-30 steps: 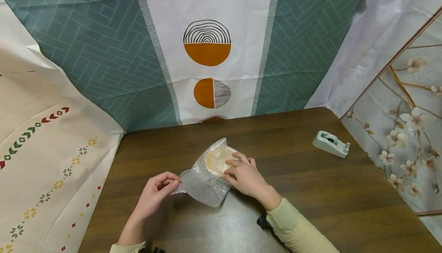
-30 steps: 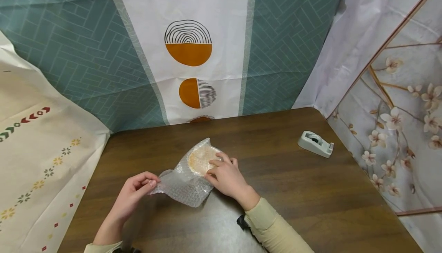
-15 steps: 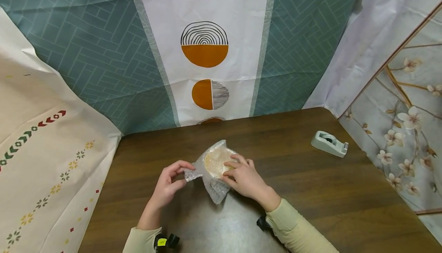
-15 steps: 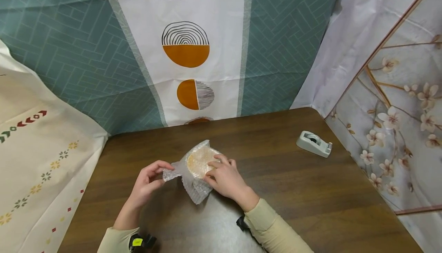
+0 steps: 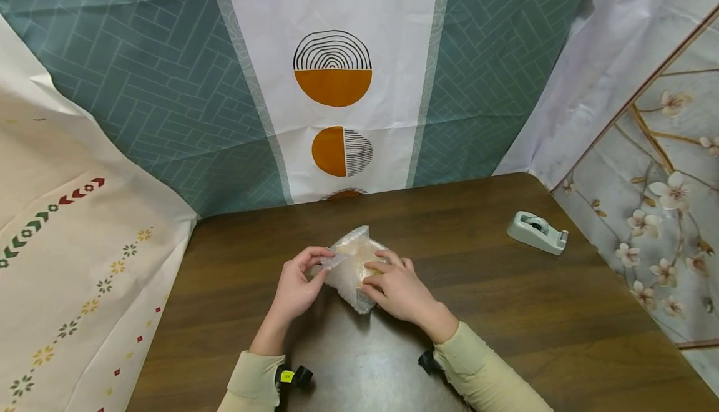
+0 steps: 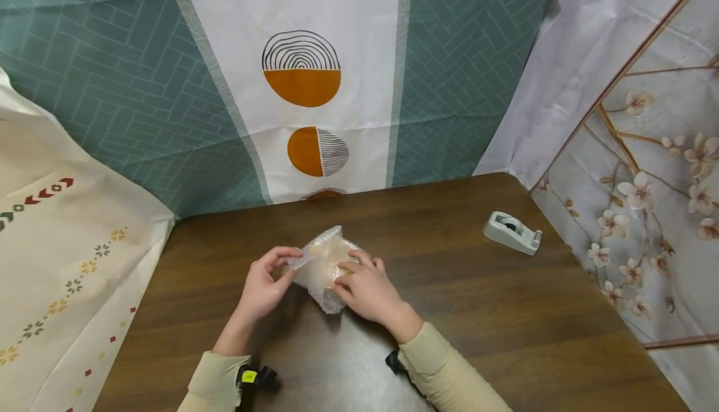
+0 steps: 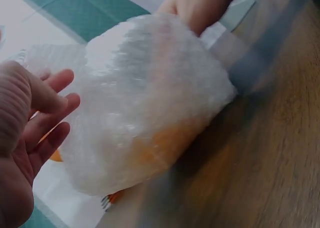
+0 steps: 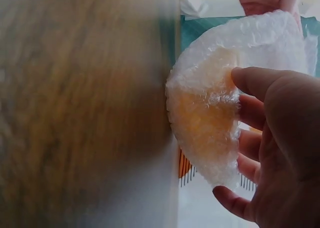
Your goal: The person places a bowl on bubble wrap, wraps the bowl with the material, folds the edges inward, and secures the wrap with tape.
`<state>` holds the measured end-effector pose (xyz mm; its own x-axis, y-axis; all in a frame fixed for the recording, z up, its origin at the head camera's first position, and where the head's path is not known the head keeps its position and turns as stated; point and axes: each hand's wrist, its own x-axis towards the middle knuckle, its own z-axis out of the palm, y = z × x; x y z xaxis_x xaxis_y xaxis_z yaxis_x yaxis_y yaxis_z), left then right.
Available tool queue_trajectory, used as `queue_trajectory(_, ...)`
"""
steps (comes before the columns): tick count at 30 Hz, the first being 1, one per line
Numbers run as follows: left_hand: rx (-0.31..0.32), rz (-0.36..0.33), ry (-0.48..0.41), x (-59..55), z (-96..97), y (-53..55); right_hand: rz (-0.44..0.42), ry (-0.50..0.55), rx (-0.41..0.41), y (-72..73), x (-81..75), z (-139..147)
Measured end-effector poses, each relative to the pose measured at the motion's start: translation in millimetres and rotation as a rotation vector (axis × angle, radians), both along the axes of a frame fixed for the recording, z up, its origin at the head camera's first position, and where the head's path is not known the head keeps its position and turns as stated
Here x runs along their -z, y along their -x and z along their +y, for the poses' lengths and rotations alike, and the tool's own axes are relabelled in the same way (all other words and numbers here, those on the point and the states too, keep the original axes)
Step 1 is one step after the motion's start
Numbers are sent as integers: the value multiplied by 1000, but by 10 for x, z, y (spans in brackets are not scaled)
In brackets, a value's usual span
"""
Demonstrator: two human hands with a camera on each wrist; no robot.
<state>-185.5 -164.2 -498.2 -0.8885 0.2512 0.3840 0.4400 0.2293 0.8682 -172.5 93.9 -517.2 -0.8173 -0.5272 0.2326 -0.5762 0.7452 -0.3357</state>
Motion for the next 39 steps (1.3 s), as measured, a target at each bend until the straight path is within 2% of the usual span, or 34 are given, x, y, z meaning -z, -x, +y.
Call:
queue_trajectory(5, -21, -19, 25, 75, 144, 89, -20, -16, -18, 12, -12, 28)
queue_trajectory(14, -14, 14, 124, 176, 248, 195, -13, -23, -57, 53, -5, 79)
queue_trajectory(26, -60, 82, 247, 308, 302, 222, 24, 31, -159, 140, -53, 206)
queue_trajectory(32, -38, 126, 240, 346, 334, 243, 70, 104, -190, 198, -94, 267)
queue_trajectory(39, -3, 136, 203, 392, 342, 243, 61, 132, -154, 227, -112, 322)
